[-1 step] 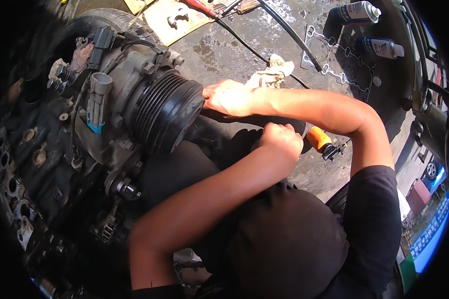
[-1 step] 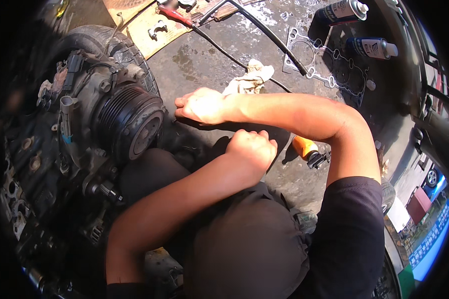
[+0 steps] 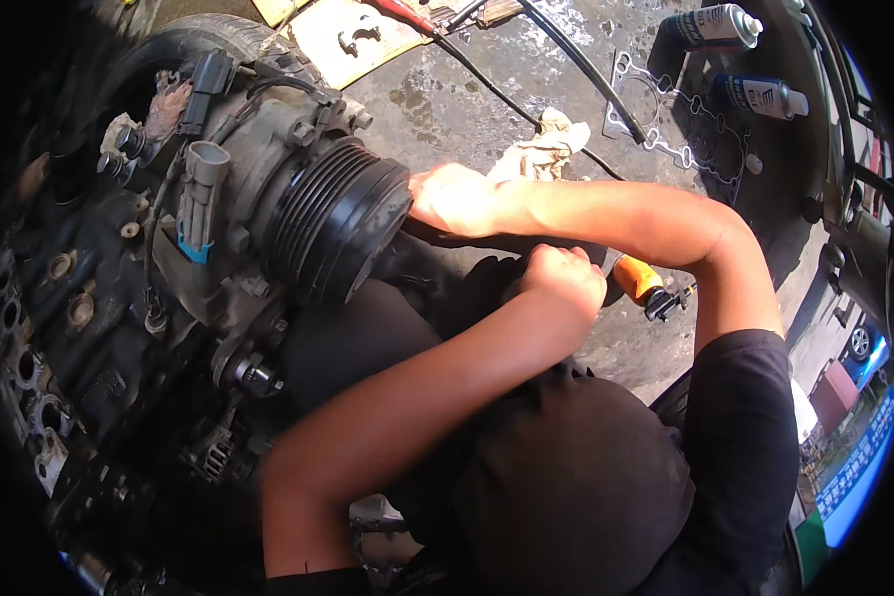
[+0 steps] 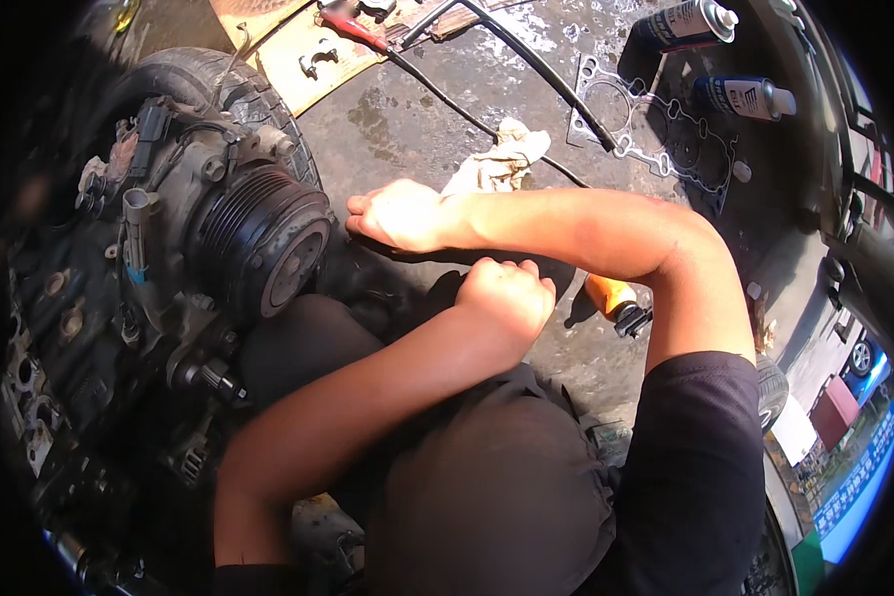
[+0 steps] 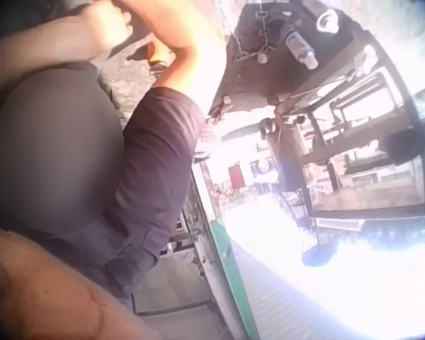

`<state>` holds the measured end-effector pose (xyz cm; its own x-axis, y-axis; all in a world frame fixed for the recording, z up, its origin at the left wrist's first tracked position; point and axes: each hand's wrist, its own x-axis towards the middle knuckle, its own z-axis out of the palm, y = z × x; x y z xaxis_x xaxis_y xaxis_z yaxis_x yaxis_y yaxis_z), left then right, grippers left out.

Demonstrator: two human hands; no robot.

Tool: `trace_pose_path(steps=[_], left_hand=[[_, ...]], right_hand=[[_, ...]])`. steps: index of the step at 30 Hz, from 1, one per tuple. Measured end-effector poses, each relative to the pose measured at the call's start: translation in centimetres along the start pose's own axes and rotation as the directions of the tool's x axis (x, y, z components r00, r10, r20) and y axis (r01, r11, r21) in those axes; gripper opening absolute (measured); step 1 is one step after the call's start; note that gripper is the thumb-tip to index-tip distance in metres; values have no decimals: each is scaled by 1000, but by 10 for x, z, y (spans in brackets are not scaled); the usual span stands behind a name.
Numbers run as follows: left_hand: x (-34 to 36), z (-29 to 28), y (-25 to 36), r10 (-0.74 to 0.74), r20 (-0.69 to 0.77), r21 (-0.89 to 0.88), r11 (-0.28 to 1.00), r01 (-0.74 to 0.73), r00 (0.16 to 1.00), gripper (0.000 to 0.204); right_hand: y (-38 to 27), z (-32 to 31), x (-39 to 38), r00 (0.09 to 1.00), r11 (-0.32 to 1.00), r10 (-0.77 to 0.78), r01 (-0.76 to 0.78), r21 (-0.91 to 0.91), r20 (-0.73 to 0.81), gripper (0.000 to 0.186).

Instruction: The person sits on the floor and works on a disassembled car engine, using a spray bottle to clean parts and a rag to wipe them. They handle the camshaft, cylinder head, and small metal components, arranging them on the floor.

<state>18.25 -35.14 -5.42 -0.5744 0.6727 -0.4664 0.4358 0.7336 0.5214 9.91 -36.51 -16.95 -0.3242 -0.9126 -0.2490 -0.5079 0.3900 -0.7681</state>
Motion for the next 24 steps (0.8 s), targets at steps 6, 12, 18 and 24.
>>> trace_pose_path(steps=[6,12,18,24], left_hand=[[6,16,-8,74,-15,-11,997,-74,997,15],[-6,-31,-26,32,-140,-27,999,-36,990,23],[-9,-100,-46,-179,-573,-454,882,-128,800,51],[-2,-104,-49,-330,-722,-588,756,-287,608,52]], right_hand=[[-16,19,31,991,969,72,-43,243,-112,29],[5,-77,-22,964,966,248,-239,100,-99,28],[2,-161,-108,811,516,457,92,852,-365,20],[-32,-174,-143,651,683,462,171,710,-601,20]])
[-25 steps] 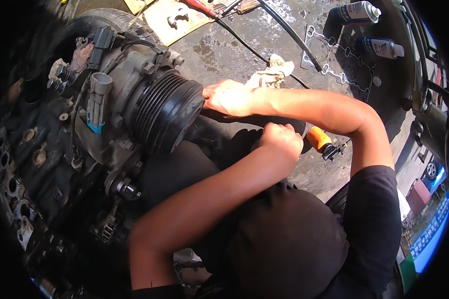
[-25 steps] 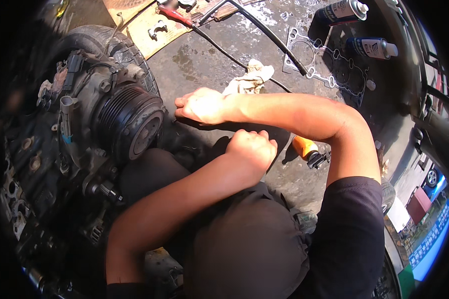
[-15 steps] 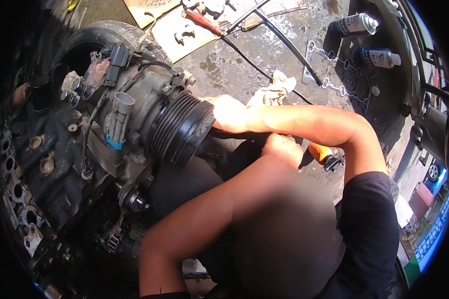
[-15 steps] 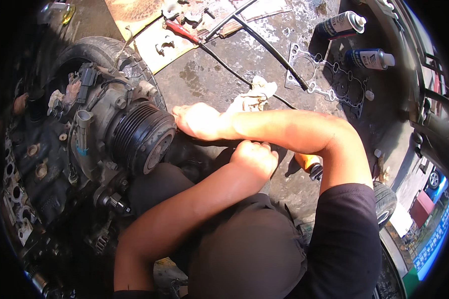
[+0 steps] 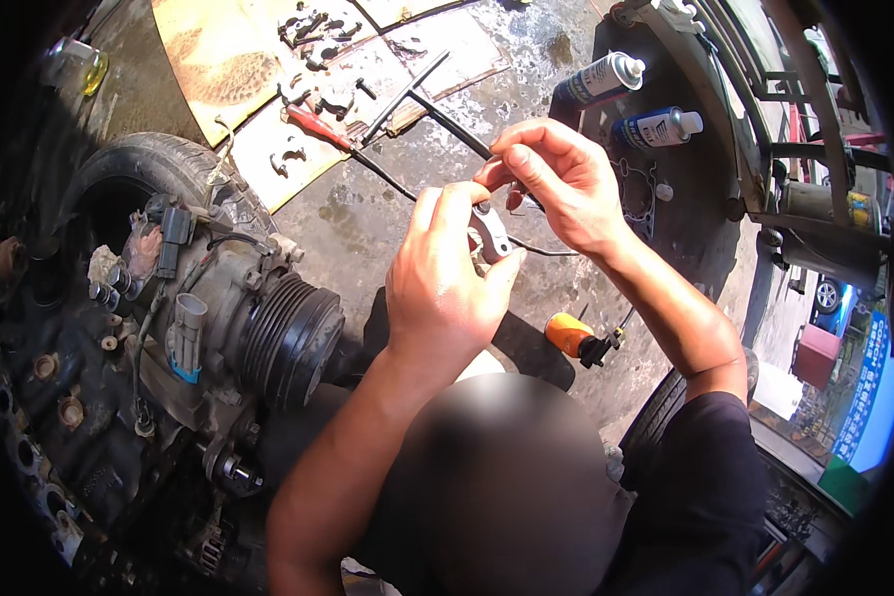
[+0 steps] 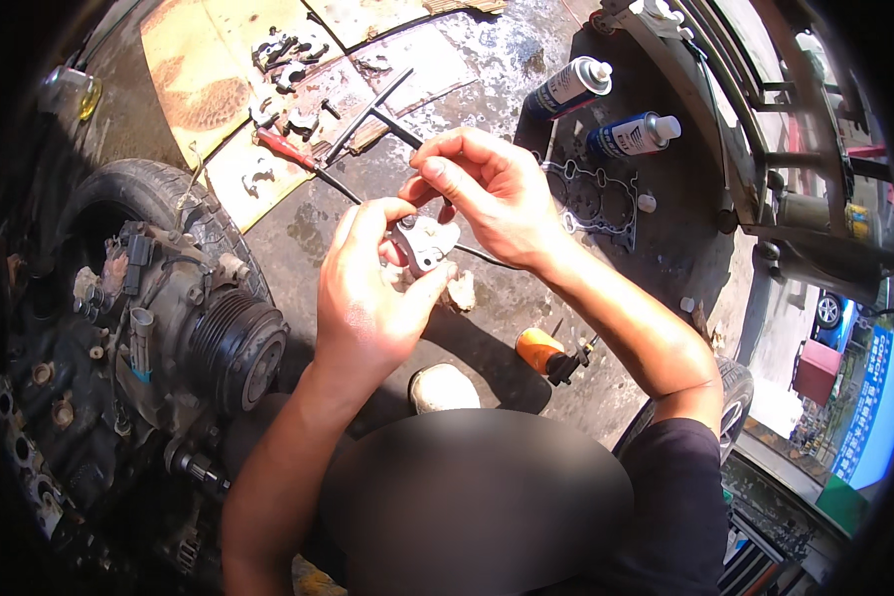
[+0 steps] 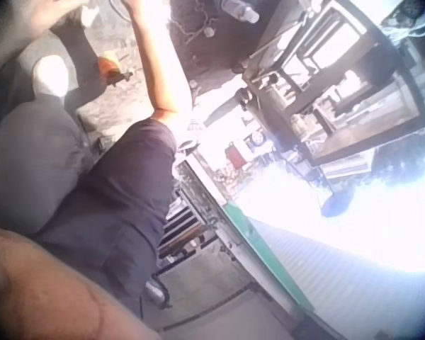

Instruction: The person sits on the floor and works on a disassembled car engine, using a spray bottle to clean parts and a rag to wipe them. They handle the camshaft, cylinder head, and small metal components, arranging them on the floor.

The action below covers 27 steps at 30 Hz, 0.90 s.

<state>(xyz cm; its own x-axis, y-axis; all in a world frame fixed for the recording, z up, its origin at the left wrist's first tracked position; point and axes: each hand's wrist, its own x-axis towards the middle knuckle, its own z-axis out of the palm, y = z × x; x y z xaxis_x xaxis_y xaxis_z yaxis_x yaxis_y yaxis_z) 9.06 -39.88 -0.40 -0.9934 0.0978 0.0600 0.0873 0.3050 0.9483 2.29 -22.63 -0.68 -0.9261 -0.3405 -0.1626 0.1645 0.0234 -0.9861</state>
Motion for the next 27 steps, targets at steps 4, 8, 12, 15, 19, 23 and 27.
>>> trace_pose_path(steps=[4,8,12,15,19,23,27], left_hand=[[5,4,-1,-87,-125,-141,988,69,988,54],[6,6,-1,-82,-178,-207,977,44,981,55],[9,3,0,-20,-231,-119,993,-7,973,53],[9,1,0,-20,-218,-50,999,9,976,54],[10,-1,-7,20,-216,77,997,-4,976,57],[8,3,-11,34,-255,43,999,-24,966,57],[9,4,-11,57,-260,102,994,-31,964,56]], right_hand=[[-9,1,-12,929,820,-369,334,-464,16,14],[-24,26,-28,980,981,-167,176,82,-108,17],[-12,24,-34,978,977,-206,208,54,-45,21],[-8,22,-34,983,974,-182,185,130,-41,21],[-7,21,-38,980,965,-178,191,181,-87,22],[-6,24,-35,996,966,-81,89,243,-43,22],[-4,21,-34,997,967,-69,73,244,-25,22]])
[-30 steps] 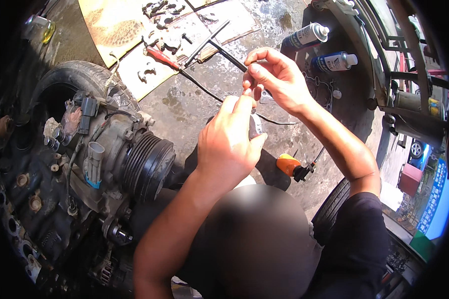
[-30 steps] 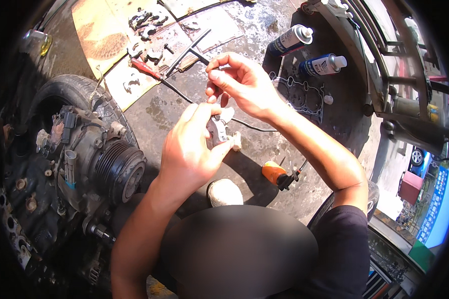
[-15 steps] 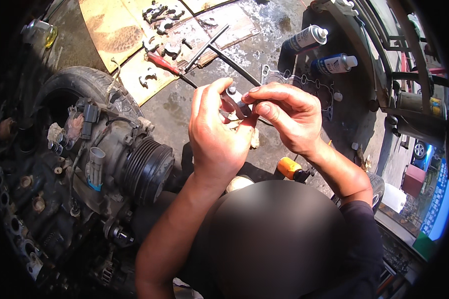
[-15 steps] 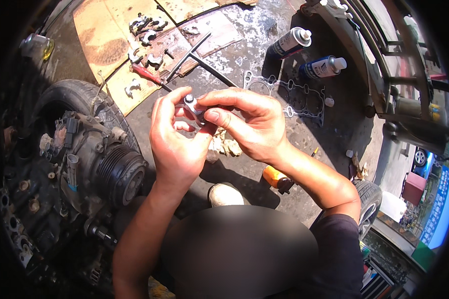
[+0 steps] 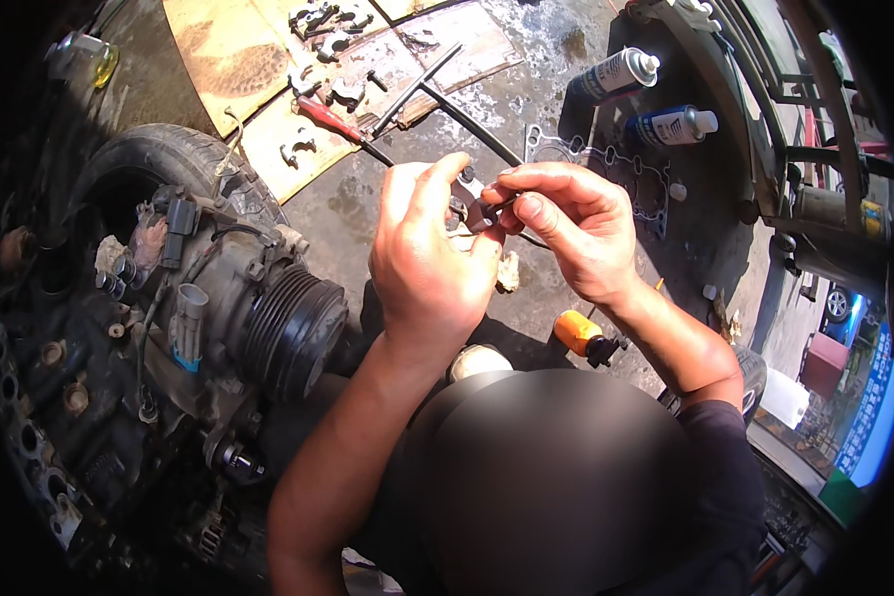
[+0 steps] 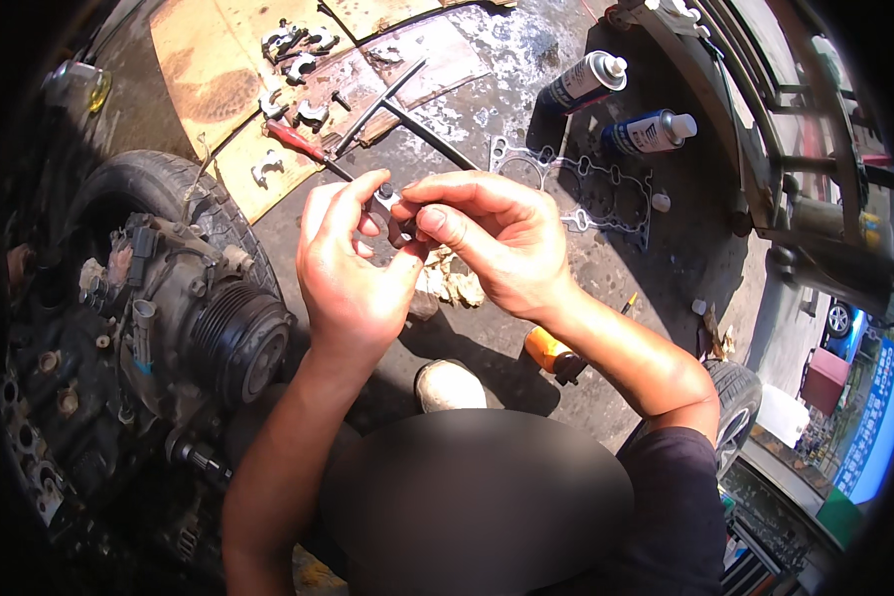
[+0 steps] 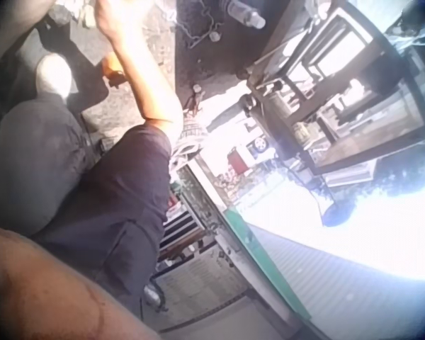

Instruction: The person sits on the floor and works on a disassembled car engine, using a spray bottle to clean parts and a rag to wipe them. They handle the camshaft, cylinder head, and small metal components, arranging them on the floor.

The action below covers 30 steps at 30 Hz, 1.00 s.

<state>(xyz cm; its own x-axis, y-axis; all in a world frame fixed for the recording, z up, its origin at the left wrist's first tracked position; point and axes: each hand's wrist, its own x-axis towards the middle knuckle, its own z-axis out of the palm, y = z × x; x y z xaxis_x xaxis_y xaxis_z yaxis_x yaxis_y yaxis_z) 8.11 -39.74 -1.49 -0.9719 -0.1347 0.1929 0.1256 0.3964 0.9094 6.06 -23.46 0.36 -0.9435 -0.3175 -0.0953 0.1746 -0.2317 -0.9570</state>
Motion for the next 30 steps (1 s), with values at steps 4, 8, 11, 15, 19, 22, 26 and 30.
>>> trace_pose_path(steps=[4,8,11,15,19,22,26,30], left_hand=[[0,-2,0,12,9,33,999,-12,1000,58],[2,-3,1,-7,14,38,999,6,1000,59],[1,-4,-2,41,17,88,995,-42,999,59],[3,-5,-1,7,51,142,990,-14,999,60],[4,-8,3,-89,78,200,977,72,993,64],[4,-6,1,-55,55,199,979,43,997,67],[5,-6,1,-84,31,180,981,77,996,63],[6,-5,-3,-76,24,186,980,70,997,54]], right_hand=[[5,-5,-3,999,998,50,-50,45,-10,23],[1,-3,-9,994,994,103,-101,49,-31,25],[0,-2,-4,989,990,130,-133,-38,-75,26],[6,-5,4,997,960,-82,74,-269,-16,21],[7,-10,8,998,928,-45,59,-368,47,21],[14,-11,10,998,974,62,-65,-218,-17,24],[20,-11,12,990,953,140,-136,-271,-3,29],[16,-8,14,966,960,257,-255,-117,8,37]])
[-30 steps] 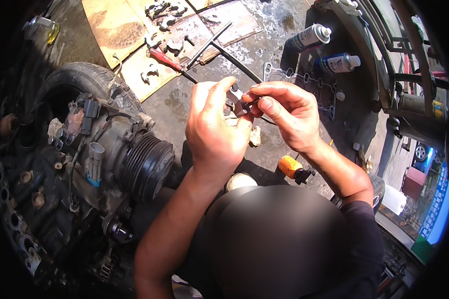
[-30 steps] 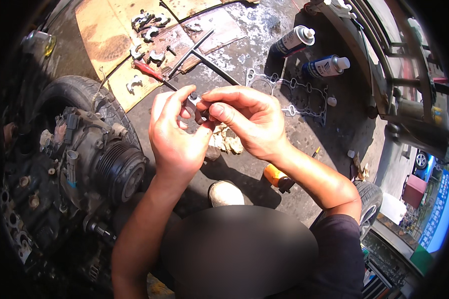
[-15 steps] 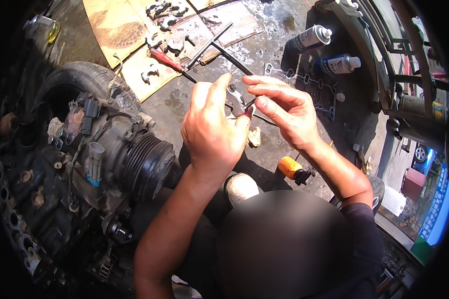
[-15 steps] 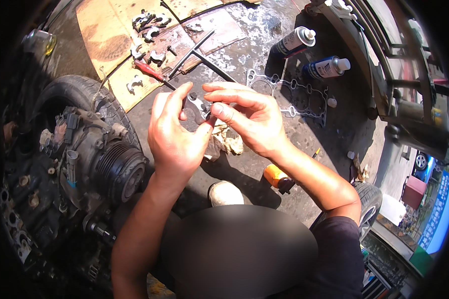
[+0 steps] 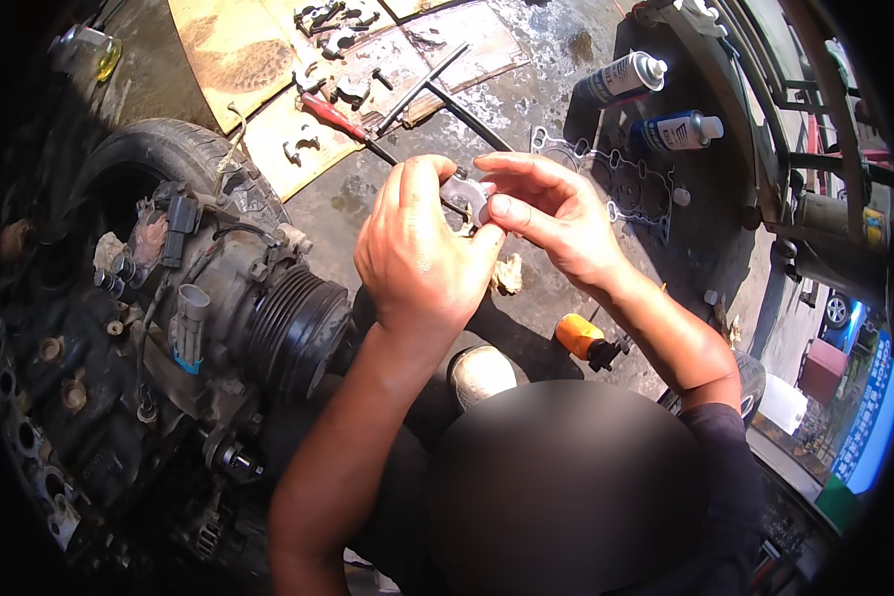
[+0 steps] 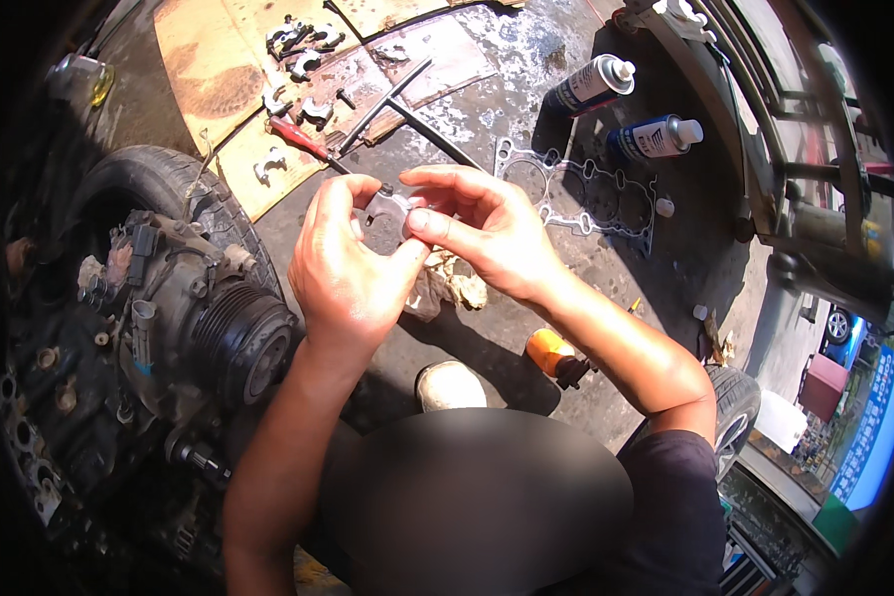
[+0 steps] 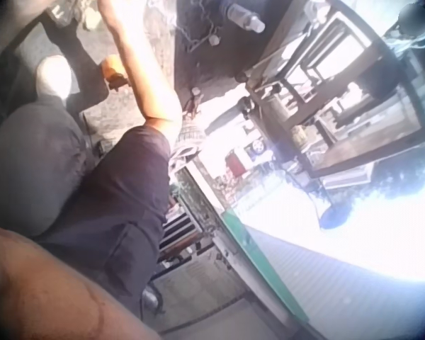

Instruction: The person sits on the floor and works on a disassembled car engine, using a spray bottle to clean parts and a rag to wipe them. They handle the camshaft, cylinder head, and small metal components, arranging them on the floor.

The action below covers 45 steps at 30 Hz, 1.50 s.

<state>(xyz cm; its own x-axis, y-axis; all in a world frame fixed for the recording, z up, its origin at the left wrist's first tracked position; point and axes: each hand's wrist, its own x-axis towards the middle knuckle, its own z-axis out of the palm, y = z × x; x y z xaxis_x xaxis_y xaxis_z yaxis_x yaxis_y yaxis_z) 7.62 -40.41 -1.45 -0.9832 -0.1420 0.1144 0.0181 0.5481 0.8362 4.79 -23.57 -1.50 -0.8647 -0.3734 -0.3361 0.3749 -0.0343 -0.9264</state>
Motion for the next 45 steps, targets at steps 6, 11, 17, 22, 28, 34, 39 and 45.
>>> trace_pose_path(steps=[6,11,17,22,28,34,39,45], left_hand=[[0,0,2,41,-8,28,999,-41,999,52],[0,-2,2,48,3,28,998,-48,999,51],[0,0,1,46,-7,13,999,-46,999,54],[-1,4,-2,52,9,-19,998,-52,999,63],[-7,9,-5,102,166,129,984,-124,981,58],[-22,13,-6,-5,515,252,957,-146,857,33],[-28,13,-12,43,580,266,934,-239,813,28],[-31,0,2,141,557,211,929,-304,818,22]], right_hand=[[-2,2,1,999,999,52,-52,15,2,37],[-1,2,1,999,998,50,-50,24,1,37],[1,1,3,998,994,62,-63,88,18,37],[2,1,18,998,998,65,-65,-23,-6,36],[15,-53,133,997,923,-63,77,-378,47,31],[28,-74,295,937,288,-99,349,-892,335,32],[38,-54,307,915,-14,-236,333,-943,327,24],[35,5,267,913,-104,-68,395,-913,403,32]])
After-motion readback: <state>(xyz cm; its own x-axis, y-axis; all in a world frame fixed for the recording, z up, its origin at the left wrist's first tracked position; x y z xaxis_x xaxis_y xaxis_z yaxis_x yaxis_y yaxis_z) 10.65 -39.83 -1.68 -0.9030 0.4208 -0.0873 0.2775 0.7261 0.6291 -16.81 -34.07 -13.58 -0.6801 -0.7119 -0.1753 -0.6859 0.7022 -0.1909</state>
